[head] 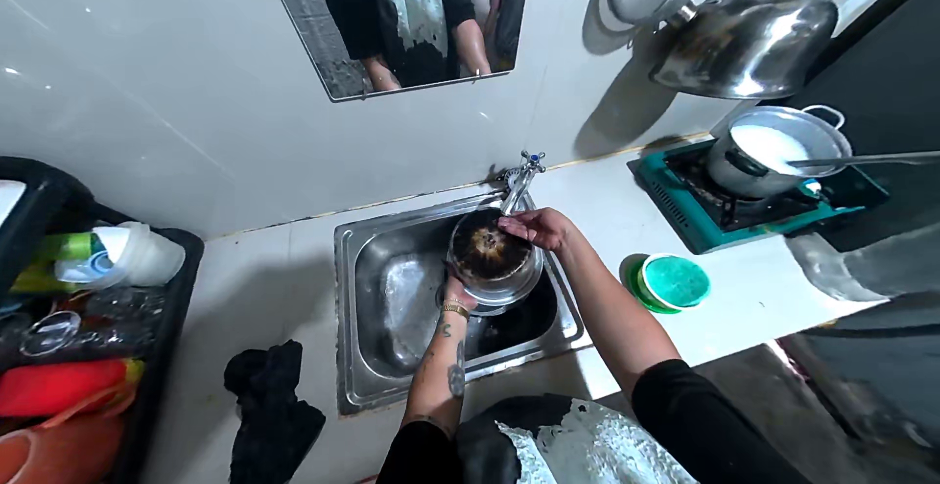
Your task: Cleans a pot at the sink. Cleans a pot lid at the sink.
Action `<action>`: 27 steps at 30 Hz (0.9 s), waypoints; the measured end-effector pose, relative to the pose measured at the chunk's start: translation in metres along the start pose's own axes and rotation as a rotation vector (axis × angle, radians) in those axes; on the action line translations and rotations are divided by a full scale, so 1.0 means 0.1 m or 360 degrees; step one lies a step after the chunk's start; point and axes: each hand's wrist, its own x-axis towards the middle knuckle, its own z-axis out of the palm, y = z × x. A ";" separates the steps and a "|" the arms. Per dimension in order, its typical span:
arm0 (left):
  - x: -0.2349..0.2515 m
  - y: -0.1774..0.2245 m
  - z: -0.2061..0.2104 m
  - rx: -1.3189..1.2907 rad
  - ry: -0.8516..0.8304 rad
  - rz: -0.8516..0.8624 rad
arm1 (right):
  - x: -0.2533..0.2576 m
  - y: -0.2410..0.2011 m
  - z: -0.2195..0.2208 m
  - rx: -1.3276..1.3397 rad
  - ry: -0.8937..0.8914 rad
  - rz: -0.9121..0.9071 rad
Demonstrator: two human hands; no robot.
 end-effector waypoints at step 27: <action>-0.38 0.59 -0.01 0.0727 0.0570 0.0663 | -0.32 0.42 -0.58 0.0135 0.0419 -0.0159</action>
